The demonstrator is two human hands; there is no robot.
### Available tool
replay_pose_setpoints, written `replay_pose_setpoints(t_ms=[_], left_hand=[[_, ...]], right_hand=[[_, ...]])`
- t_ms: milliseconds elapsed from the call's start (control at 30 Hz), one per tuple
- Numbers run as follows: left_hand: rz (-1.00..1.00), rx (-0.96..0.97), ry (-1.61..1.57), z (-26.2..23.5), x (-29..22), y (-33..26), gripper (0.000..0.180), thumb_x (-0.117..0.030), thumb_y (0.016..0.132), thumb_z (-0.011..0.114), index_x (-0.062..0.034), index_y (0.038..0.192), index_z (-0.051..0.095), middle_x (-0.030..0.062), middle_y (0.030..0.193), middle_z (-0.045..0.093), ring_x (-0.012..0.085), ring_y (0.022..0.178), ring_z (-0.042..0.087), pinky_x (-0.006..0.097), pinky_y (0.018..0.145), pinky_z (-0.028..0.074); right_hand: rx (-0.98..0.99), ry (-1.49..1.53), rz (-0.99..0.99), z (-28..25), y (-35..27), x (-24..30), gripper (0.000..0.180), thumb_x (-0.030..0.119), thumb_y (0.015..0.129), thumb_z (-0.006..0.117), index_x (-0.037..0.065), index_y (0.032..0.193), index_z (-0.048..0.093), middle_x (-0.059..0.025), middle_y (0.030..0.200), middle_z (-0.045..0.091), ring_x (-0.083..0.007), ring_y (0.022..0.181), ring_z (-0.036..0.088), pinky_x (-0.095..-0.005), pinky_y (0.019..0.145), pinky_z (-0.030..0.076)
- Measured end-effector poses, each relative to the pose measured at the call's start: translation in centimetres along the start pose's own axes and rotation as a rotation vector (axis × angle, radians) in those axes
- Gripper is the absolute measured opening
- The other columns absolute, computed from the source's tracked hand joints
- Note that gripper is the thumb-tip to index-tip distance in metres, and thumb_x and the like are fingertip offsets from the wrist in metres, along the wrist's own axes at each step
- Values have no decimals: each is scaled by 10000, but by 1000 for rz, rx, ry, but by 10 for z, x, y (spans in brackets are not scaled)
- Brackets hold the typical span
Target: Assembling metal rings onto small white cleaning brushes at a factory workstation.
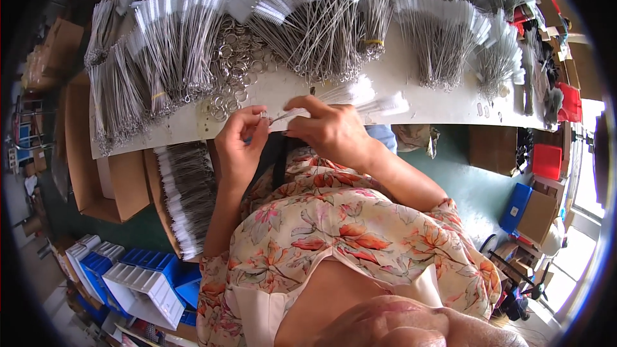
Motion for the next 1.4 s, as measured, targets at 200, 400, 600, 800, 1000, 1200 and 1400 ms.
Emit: replay_pose_setpoints(t_ms=[200,400,600,800,1000,1200,1400], left_hand=[[48,138,-238,-7,-49,25,183,76,822,526,32,999,537,169,1045,583,153,768,623,258,681,531],[200,463,-79,-1,-80,33,172,45,785,587,-2,944,632,122,984,607,138,793,618,233,671,526],[321,548,25,1,-93,38,198,90,732,590,-18,890,642,158,982,594,163,775,631,237,629,518],[463,529,132,0,-92,38,277,153,692,560,-3,914,621,186,963,592,209,786,647,261,656,536],[325,351,-66,6,-87,28,327,140,721,548,97,1045,542,204,966,596,260,824,643,311,712,544],[591,236,115,10,-107,23,351,108,737,573,123,1084,520,237,974,597,276,839,639,332,730,540],[763,94,285,10,-108,28,336,28,712,651,43,1041,580,159,909,645,219,764,659,272,652,546]], right_hand=[[-63,41,-25,-4,11,6,69,179,794,593,113,786,608,-16,774,573,-224,607,597,-340,509,465],[-10,129,-81,-19,2,18,109,203,776,623,100,763,591,-26,681,551,-235,588,577,-345,502,444],[-10,253,-48,-21,-3,11,88,171,749,652,98,757,604,-21,692,567,-238,581,576,-336,492,438],[-30,323,-1,-14,-1,8,64,130,757,639,76,778,610,-24,712,582,-233,600,583,-331,515,450],[-39,561,65,-10,-2,1,55,112,804,616,68,832,632,-55,783,583,-165,668,592,-284,521,459],[-130,1111,448,-30,5,-3,180,202,846,615,24,867,636,12,694,555,-43,549,484,-173,483,410],[-188,1217,449,-22,15,0,207,208,820,648,7,859,622,-1,694,586,-39,555,507,-171,482,411]])
Point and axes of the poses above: each hand's wrist, its own y-axis towards the middle knuckle, its own z-axis out of the palm, x = y × z, the point moved 6 cm from there along y, towards the middle knuckle
